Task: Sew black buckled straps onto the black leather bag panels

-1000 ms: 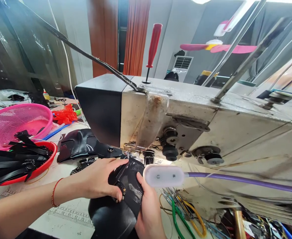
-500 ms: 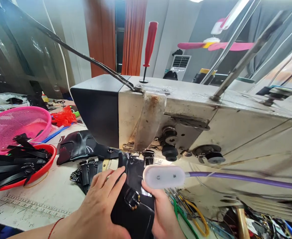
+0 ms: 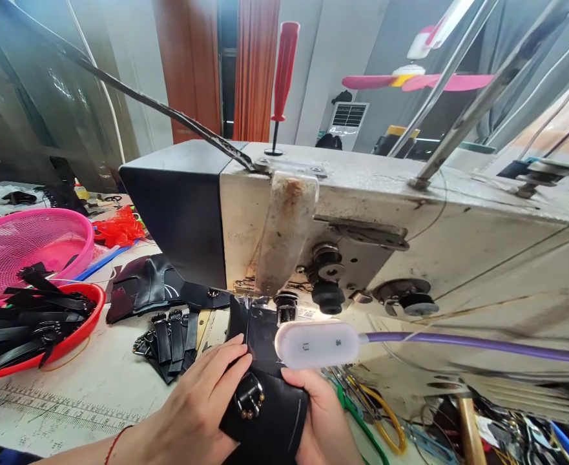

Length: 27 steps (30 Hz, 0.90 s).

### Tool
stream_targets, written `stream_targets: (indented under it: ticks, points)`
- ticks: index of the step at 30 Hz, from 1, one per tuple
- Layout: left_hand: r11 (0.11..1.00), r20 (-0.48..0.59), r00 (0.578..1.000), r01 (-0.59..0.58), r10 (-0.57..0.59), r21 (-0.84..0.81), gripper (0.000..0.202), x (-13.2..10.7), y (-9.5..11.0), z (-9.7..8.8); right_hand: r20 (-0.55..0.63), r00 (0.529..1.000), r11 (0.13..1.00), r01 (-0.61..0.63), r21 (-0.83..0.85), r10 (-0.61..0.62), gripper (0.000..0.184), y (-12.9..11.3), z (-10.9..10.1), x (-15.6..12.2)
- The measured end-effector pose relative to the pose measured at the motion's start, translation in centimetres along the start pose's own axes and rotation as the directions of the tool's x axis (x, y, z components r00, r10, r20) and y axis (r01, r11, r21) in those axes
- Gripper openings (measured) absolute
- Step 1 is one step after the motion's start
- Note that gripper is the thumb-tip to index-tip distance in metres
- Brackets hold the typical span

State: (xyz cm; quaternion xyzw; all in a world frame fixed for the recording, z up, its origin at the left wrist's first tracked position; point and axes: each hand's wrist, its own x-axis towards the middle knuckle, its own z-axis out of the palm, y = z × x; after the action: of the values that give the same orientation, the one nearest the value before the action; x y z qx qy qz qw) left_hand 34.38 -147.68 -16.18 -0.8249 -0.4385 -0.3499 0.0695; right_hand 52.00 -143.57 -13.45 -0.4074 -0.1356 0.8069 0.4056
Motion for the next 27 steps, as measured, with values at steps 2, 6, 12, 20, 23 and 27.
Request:
stream_targets:
  ticks: [2,6,12,20,23,27]
  points:
    - [1.0,-0.012,1.0,0.001,-0.001,0.002,0.066,0.3,0.0,0.1,0.031,0.995,0.994,-0.1,0.042,0.098,0.032,0.2,0.1,0.0]
    - [0.999,-0.064,0.998,-0.01,0.013,0.042,0.062,0.3,-0.1,-0.3,0.083,0.982,0.985,-0.172,0.027,0.169,0.031,0.1,0.5,-0.4]
    - [0.995,-0.061,0.995,-0.073,0.077,0.066,0.069,-0.2,-0.7,-0.4,-0.049,0.998,0.999,0.045,-0.029,-0.046,0.02,-0.4,0.8,-0.8]
    - [0.992,-0.044,0.995,-0.089,0.094,0.089,0.069,0.4,-1.0,0.1,-0.035,0.997,0.994,0.066,-0.089,-0.07,0.026,-0.7,-1.1,0.8]
    - [0.993,-0.057,0.995,-0.08,0.085,0.086,0.068,1.1,-1.5,0.2,0.016,0.994,0.988,0.107,-0.11,-0.106,0.026,-1.1,-1.2,1.6]
    - [0.993,-0.111,0.989,-0.085,0.094,0.082,0.066,2.2,-2.5,0.4,0.039,0.976,0.973,0.217,-0.077,-0.214,0.03,-1.4,-0.2,2.1]
